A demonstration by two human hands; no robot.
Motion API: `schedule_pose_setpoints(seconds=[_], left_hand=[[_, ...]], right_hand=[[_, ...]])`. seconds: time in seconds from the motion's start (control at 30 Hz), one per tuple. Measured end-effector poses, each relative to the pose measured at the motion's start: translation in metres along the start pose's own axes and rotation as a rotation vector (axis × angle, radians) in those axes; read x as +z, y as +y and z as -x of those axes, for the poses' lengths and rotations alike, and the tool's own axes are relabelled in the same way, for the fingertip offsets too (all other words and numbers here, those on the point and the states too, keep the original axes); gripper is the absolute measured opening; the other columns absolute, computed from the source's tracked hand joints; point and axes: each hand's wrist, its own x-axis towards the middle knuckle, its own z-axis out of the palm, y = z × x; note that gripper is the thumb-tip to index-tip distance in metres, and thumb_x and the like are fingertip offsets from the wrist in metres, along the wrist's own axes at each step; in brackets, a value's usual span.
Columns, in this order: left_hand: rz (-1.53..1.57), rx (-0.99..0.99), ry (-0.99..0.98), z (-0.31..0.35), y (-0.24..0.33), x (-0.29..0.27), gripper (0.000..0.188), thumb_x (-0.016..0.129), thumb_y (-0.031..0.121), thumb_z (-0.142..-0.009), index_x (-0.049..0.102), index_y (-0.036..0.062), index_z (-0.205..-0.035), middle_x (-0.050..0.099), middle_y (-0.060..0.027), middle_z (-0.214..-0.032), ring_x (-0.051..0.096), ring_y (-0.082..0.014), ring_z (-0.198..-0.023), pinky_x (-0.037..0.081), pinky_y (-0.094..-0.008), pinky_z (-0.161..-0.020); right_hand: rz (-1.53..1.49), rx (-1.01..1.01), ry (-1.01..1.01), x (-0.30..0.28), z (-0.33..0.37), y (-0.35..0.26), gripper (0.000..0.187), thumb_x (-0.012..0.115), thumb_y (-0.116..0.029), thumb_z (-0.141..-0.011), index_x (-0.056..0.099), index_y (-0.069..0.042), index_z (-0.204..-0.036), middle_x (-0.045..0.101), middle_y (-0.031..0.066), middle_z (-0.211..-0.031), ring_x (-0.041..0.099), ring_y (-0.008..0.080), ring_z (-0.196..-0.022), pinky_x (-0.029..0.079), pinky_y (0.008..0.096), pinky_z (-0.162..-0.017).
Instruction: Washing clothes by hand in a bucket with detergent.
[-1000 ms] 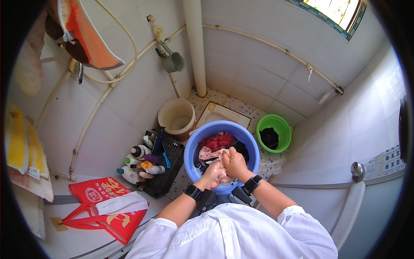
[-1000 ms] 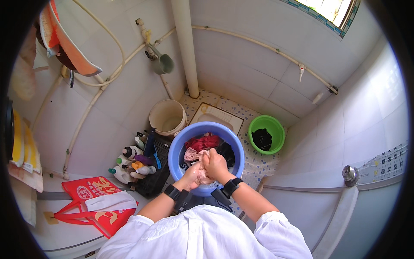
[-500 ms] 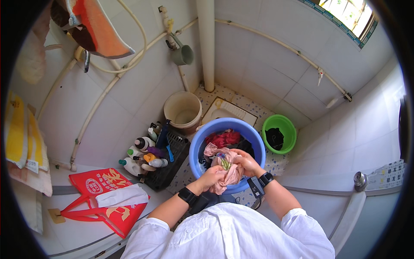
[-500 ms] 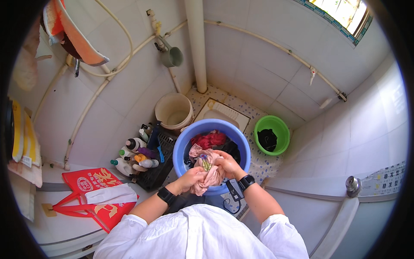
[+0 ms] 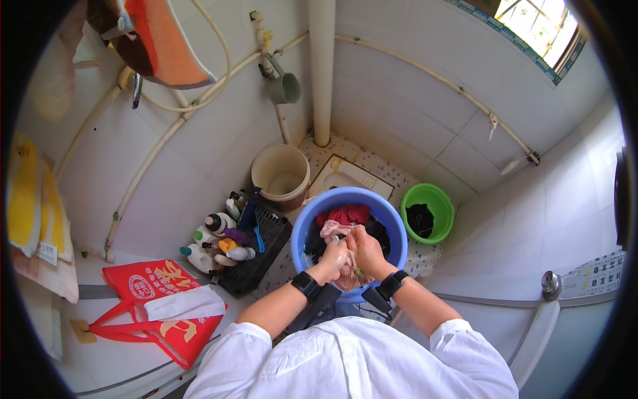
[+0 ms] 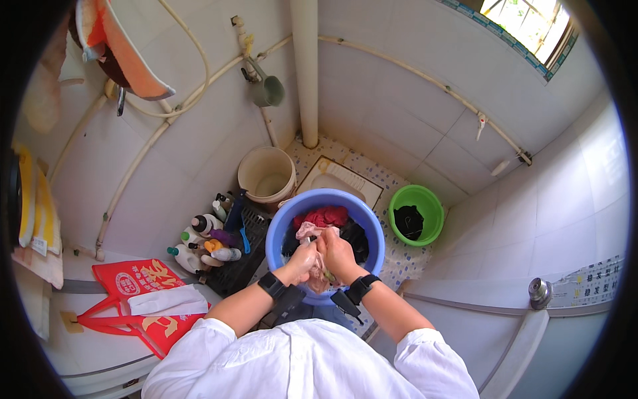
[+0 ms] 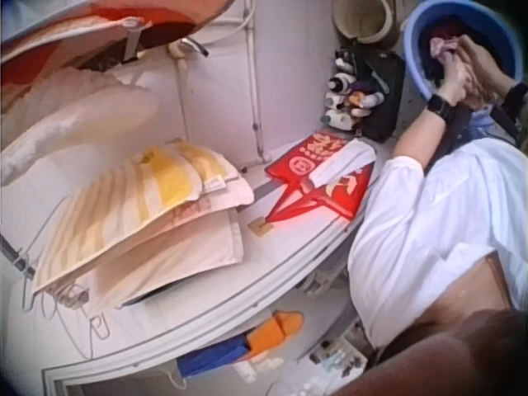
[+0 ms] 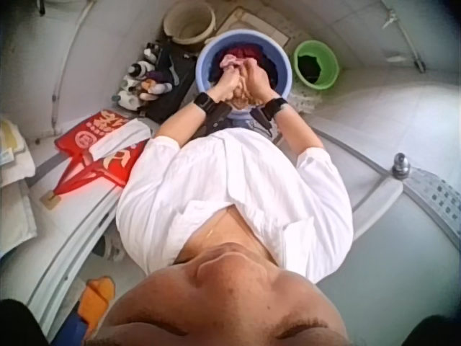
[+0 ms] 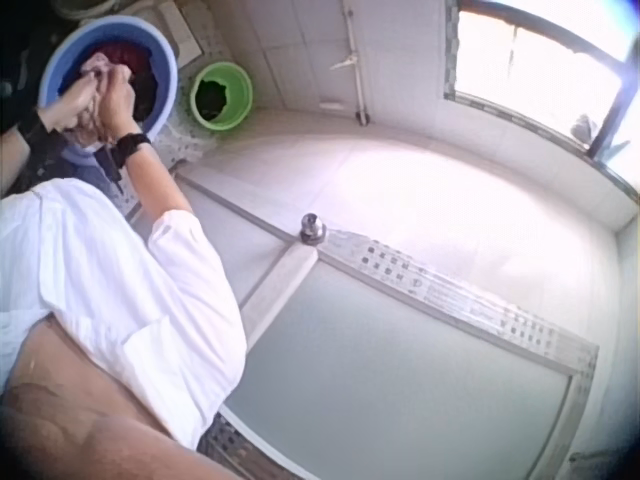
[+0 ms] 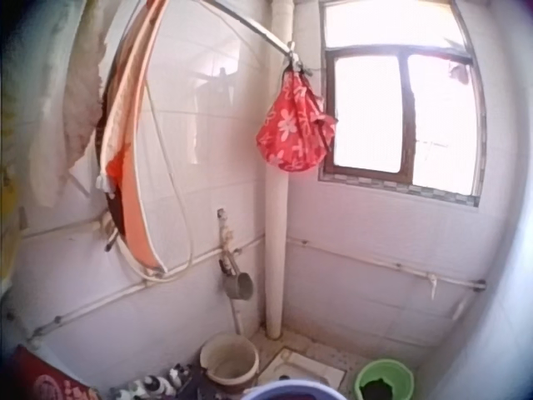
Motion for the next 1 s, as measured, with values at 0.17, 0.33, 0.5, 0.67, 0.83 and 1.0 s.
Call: schedule_pose_setpoints(seconds=[0.17,0.33,0.5,0.67,0.83,1.0], left_hand=[[-0.301,0.232,-0.076,0.045,0.04,0.015,0.016,0.048,0.017,-0.085,0.052,0.0026,-0.091,0.055,-0.0008,-0.072,0.051,-0.0071,-0.059,0.04,-0.0221,-0.05],[-0.203,0.373,-0.233,0.045,0.045,-0.003,0.016,0.048,0.018,-0.087,0.053,0.0042,-0.093,0.053,0.0027,-0.069,0.048,-0.0027,-0.057,0.037,-0.0172,-0.048],[-0.409,0.226,-0.282,0.043,0.036,-0.012,0.023,0.047,0.026,-0.089,0.053,0.0045,-0.089,0.051,0.0036,-0.064,0.045,-0.0012,-0.048,0.035,-0.0156,-0.042],[-0.05,0.023,-0.203,0.075,0.067,-0.035,0.02,0.048,0.018,-0.086,0.05,0.0,-0.094,0.058,-0.0106,-0.071,0.06,-0.0205,-0.052,0.05,-0.0264,-0.047],[0.376,-0.003,-0.217,0.039,0.029,-0.065,0.036,0.046,0.032,-0.084,0.05,0.0019,-0.105,0.058,-0.016,-0.095,0.058,-0.0268,-0.084,0.046,-0.0403,-0.076],[-0.739,0.985,-0.183,0.003,-0.008,-0.043,0.039,0.047,0.031,-0.081,0.051,0.0018,-0.106,0.058,-0.0107,-0.096,0.055,-0.0207,-0.09,0.044,-0.033,-0.081]], right_hand=[[-0.067,0.286,-0.016,-0.014,0.01,0.038,0.03,0.055,-0.024,-0.081,0.045,-0.003,-0.1,0.058,0.0177,-0.075,0.058,0.0311,-0.068,0.046,0.0382,-0.06],[-1.256,0.862,-0.696,-0.043,0.018,0.027,0.059,0.041,-0.047,-0.086,0.036,-0.001,-0.122,0.051,0.0155,-0.113,0.051,0.0217,-0.102,0.04,0.0321,-0.086],[-1.082,1.021,-0.475,-0.014,0.007,0.0,0.053,0.05,-0.043,-0.082,0.04,-0.007,-0.119,0.051,0.0099,-0.112,0.048,0.0208,-0.104,0.038,0.0442,-0.086],[-1.13,0.582,-0.278,-0.043,0.0,0.017,0.024,0.052,-0.009,-0.081,0.054,0.001,-0.103,0.057,0.0026,-0.095,0.052,0.0102,-0.085,0.041,0.0254,-0.077],[-1.0,0.375,-0.261,-0.061,-0.008,-0.023,0.023,0.052,-0.008,-0.08,0.054,0.0,-0.102,0.056,-0.0001,-0.093,0.05,0.0075,-0.082,0.04,0.0234,-0.075],[-0.012,0.165,-0.653,-0.025,-0.004,-0.05,0.017,0.053,-0.018,-0.081,0.054,-0.004,-0.09,0.057,0.0091,-0.077,0.056,0.0169,-0.071,0.044,0.0294,-0.066]])
